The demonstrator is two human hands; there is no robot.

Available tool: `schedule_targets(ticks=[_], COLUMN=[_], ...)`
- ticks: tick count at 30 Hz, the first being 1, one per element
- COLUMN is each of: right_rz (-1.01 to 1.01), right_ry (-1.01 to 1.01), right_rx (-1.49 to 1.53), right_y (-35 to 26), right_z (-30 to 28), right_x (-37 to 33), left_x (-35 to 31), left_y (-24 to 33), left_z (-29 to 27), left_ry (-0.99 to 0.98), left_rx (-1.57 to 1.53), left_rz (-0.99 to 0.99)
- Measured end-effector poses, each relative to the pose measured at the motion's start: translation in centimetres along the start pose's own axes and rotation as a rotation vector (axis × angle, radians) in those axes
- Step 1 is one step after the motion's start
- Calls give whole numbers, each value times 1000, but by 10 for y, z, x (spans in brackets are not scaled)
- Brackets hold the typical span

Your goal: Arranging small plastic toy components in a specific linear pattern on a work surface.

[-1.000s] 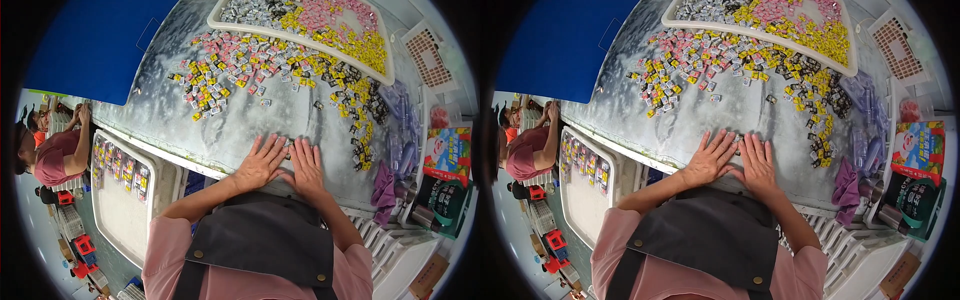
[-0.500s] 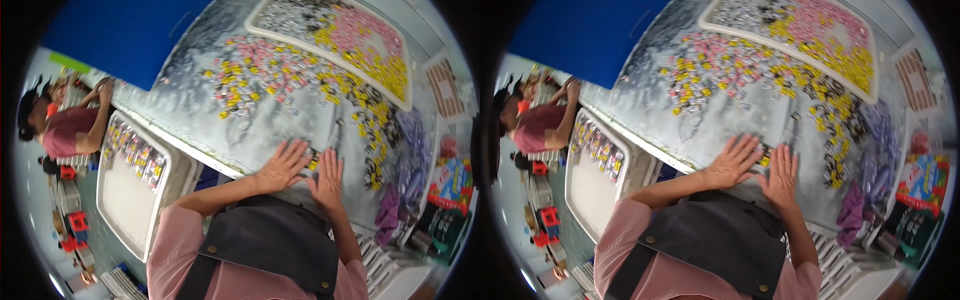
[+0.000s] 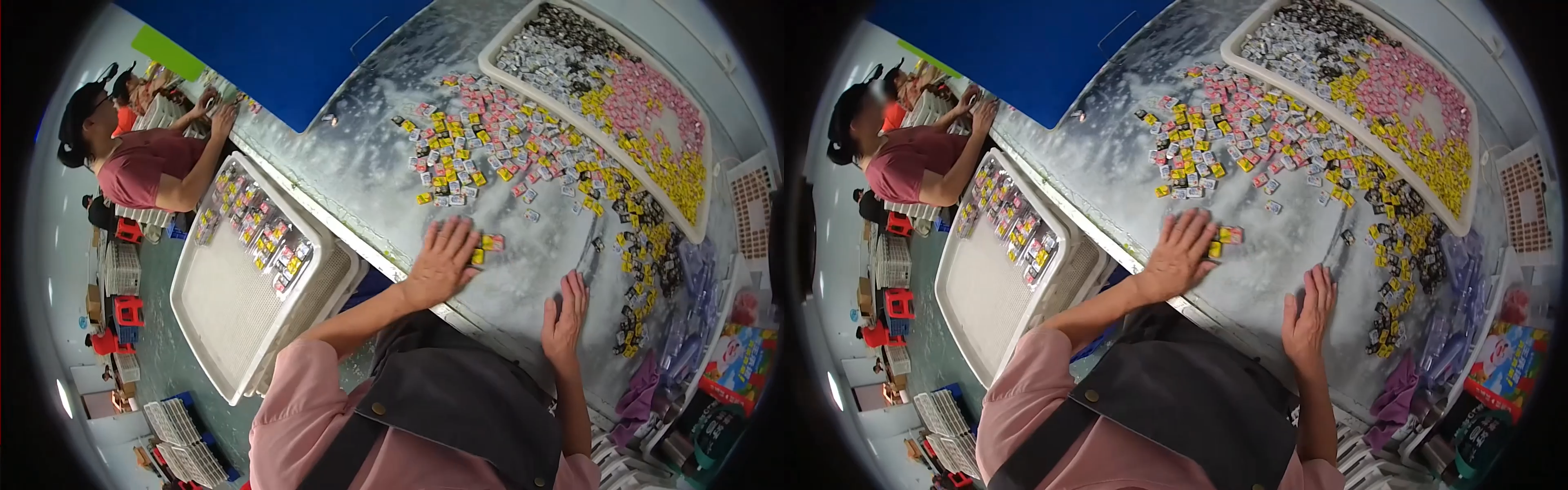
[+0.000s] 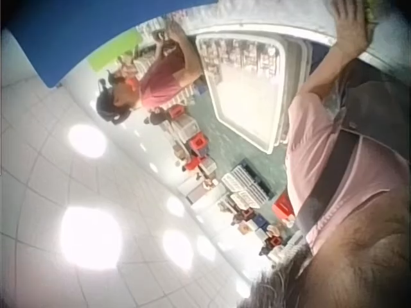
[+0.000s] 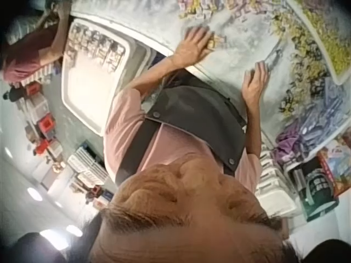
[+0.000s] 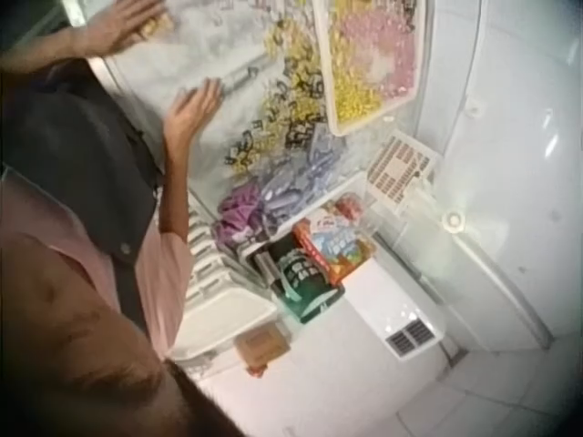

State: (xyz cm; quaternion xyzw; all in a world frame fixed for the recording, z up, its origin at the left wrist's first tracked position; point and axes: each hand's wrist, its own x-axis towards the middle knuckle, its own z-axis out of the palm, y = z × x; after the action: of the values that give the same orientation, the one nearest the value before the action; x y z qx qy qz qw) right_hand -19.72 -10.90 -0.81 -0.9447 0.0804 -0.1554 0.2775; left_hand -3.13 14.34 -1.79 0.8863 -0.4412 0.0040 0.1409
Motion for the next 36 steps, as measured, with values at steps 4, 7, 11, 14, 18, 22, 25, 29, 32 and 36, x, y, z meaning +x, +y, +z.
schedule_targets(ticks=[4, 7, 11, 14, 18, 22, 25, 29, 32, 36], right_rz=[-3, -5, -20, -21, -24, -25, -15, -11, -24, -21], right_ry=[-6, -15, -19, -25, -24, -29, -36, -43, -51, -45], right_rx=[-47, -59, -83, -101, -120, -135, -151, -165, -171, -178], right_y=[3, 4, 4, 5, 4, 8, 8, 7, 6, 4], right_z=[1, 3, 7, 7, 7, 9, 10, 10, 13, 9], right_x=[-2, -4, -5, -6, -6, -8, -8, -8, -6, -7], left_x=[-13, -17, -16, -10, 2, 8, 17, 18, 20, 25], left_y=[-46, -74, -112, -126, -125, -96, -65, -80, -112, -128], left_z=[-11, -20, -20, -28, -37, -50, -73, -71, -50, -33], left_ry=[29, 50, 124, 179, 260, 205, 40, 91, 228, 142], left_rx=[98, 130, 159, 259, 262, 211, 20, 47, 332, 221], left_rz=[-133, -269, -370, -467, -579, -619, -808, -616, -173, -149])
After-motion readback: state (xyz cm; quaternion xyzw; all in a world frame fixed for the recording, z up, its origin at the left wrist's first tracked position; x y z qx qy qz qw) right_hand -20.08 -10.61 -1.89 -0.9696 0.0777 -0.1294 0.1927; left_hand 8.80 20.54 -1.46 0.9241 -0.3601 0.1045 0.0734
